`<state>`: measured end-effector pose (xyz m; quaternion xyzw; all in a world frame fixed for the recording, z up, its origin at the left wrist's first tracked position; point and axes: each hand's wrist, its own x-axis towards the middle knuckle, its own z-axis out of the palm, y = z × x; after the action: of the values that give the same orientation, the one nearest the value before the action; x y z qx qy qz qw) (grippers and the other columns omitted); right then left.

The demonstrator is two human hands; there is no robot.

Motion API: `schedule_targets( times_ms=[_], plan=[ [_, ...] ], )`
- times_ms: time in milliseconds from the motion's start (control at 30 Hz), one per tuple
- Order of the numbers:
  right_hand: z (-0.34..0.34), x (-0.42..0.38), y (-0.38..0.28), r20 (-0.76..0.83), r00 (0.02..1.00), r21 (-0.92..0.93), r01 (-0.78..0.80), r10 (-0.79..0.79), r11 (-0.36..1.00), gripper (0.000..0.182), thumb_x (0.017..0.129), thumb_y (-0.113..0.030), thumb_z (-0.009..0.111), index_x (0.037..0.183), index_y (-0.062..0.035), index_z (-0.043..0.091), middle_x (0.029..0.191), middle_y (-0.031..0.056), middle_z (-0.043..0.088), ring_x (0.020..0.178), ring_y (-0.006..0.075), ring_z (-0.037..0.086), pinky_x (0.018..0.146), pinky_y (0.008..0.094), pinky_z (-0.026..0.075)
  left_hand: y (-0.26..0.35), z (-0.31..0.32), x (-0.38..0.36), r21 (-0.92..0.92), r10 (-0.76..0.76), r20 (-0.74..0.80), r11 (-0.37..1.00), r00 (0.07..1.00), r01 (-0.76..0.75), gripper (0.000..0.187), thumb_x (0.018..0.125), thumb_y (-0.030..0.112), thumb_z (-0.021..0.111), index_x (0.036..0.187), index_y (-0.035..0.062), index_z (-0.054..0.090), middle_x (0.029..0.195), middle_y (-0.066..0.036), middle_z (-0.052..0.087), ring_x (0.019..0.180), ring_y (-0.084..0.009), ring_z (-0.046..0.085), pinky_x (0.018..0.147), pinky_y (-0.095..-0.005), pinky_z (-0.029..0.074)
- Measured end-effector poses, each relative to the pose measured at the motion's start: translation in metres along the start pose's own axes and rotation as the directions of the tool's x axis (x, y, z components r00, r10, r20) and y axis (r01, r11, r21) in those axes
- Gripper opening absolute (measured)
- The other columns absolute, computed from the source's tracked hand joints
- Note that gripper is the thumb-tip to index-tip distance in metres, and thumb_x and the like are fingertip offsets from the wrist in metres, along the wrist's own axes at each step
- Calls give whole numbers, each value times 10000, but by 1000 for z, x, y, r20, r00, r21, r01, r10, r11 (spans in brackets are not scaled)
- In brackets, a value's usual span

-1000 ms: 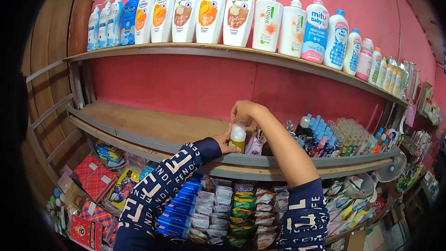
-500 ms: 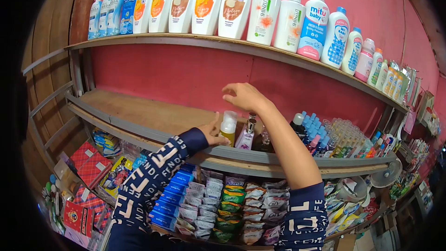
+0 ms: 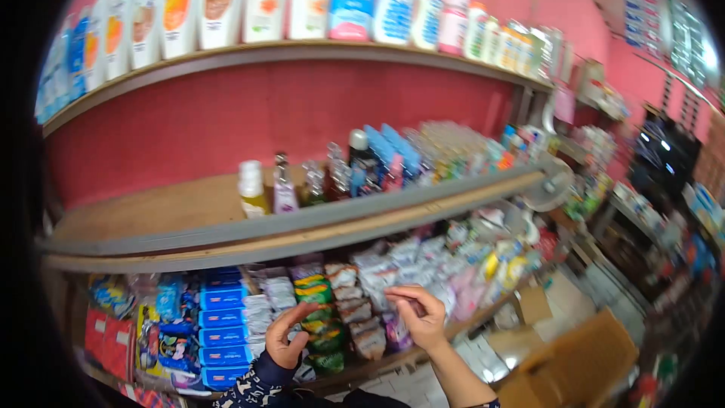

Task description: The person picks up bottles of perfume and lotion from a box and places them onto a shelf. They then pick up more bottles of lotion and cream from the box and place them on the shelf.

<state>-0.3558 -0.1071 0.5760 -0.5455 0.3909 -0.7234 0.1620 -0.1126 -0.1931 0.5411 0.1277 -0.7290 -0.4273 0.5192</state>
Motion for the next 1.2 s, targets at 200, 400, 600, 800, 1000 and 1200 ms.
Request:
schedule_targets(
  times_ms=[200, 400, 600, 800, 1000, 1200],
  plan=[
    [-16, -221, -47, -680, 725, -236, -357, 109, 904, 159, 919, -75, 521, 1003, 35, 598, 872, 131, 658, 758, 164, 624, 714, 288, 505, 20, -1, -42, -229, 128, 527, 973, 840, -5, 402, 824, 139, 575, 1194, -9, 527, 1161, -181, 592, 1072, -297, 567, 931, -361, 417],
    [89, -384, -176, -938, 302, -307, -485, -172, 819, 177, 922, -102, 525, 1027, 20, 599, 872, 121, 654, 754, 158, 617, 714, 281, 500, 64, 42, -124, -515, 334, 807, 801, 488, 305, 383, 845, 210, 550, 1145, -27, 539, 1104, -188, 604, 1012, -274, 577, 911, -372, 419],
    [210, -540, -235, -900, -177, -251, -535, -398, 806, 187, 924, -134, 536, 1045, -3, 595, 863, 77, 644, 722, 108, 598, 662, 233, 482, 134, 66, -203, -564, 601, 793, 666, 96, 488, 380, 829, 193, 548, 1135, -33, 540, 1078, -194, 608, 1001, -287, 577, 901, -377, 425],
    [284, -659, -225, -716, -555, -169, -451, -423, 876, 188, 936, -157, 516, 1048, -30, 597, 853, 61, 640, 691, 82, 588, 611, 204, 474, 172, 67, -258, -505, 651, 756, 651, -74, 567, 352, 823, 176, 566, 1124, -7, 555, 1077, -191, 607, 993, -278, 590, 888, -376, 445],
    [297, -769, -286, -526, -663, -195, -515, -532, 835, 176, 926, -157, 527, 1047, -50, 597, 849, 58, 638, 632, 92, 581, 545, 211, 469, 210, 79, -300, -486, 637, 767, 660, -84, 573, 342, 831, 168, 581, 1120, -12, 561, 1065, -190, 610, 994, -281, 598, 885, -379, 453],
    [301, -955, -372, -463, -748, 114, -582, -475, 805, 190, 901, -165, 554, 1058, -68, 601, 851, 53, 633, 620, 111, 573, 516, 232, 462, 241, 86, -348, -395, 520, 850, 729, -77, 559, 390, 874, 240, 567, 1162, -22, 533, 1103, -190, 564, 1038, -298, 572, 908, -429, 454]
  ],
)
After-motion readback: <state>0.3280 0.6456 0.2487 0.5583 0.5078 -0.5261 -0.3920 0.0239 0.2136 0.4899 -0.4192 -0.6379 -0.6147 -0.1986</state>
